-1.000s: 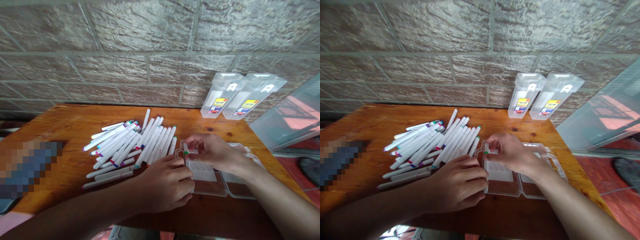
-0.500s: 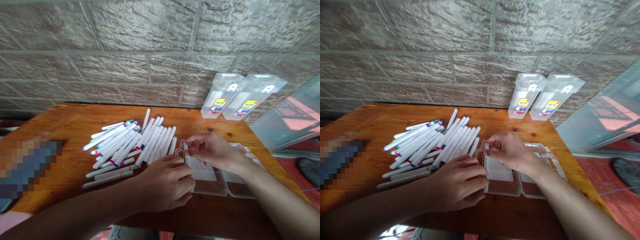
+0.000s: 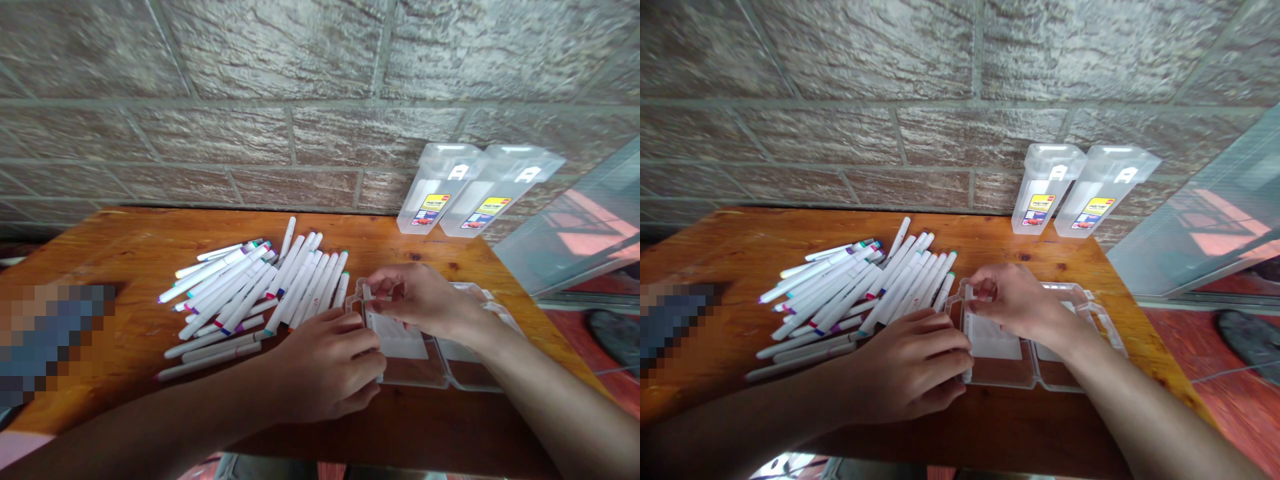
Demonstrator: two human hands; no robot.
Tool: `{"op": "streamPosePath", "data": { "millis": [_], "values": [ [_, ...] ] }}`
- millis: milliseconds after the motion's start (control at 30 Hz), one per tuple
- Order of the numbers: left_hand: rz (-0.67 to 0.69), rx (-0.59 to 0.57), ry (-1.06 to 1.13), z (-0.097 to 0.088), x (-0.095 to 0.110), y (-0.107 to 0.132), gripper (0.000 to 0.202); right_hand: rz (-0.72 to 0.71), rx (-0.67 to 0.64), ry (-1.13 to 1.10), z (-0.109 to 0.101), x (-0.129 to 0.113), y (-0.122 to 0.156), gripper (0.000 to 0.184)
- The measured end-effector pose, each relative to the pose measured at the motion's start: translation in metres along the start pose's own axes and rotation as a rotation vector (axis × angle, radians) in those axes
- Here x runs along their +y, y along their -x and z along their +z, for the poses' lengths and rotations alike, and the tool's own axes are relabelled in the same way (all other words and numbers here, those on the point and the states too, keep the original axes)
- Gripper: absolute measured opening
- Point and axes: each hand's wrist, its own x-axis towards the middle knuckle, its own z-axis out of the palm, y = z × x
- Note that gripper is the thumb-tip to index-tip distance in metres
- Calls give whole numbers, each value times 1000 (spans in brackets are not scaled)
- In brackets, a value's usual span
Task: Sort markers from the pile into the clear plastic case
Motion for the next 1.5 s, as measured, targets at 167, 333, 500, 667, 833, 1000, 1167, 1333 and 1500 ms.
{"op": "streamPosePath", "data": {
  "millis": [167, 333, 500, 667, 833, 1000, 1167, 1333, 1500],
  "values": [
    [2, -1, -4, 0, 0, 0, 12, -5, 0, -9, 1, 2, -1, 31],
    [6, 16, 5, 1, 0, 0, 14, 19, 16, 2, 0, -5, 0, 28],
    [1, 42, 31, 1, 0, 1, 20, 0, 43, -6, -1, -8, 1, 26],
    [-39, 67, 47, -5, -1, 0, 22, -40, 163, 40, -4, -8, 2, 26],
    [-149, 169, 80, -18, -12, -1, 20, -151, 311, 136, -6, -10, 3, 27],
    [-356, 343, 77, -39, -38, -1, 19, -216, 362, 172, -5, -4, 1, 29],
    [-598, 381, 32, -69, -70, 7, 21, -273, 360, 205, -3, 0, -2, 33],
    [-913, 171, -132, -99, -107, 40, 22, -335, 382, 251, -4, 0, -2, 31],
    [-1047, 59, -158, -108, -140, 81, 17, -379, 370, 264, -6, 4, -5, 26]
  ]
}}
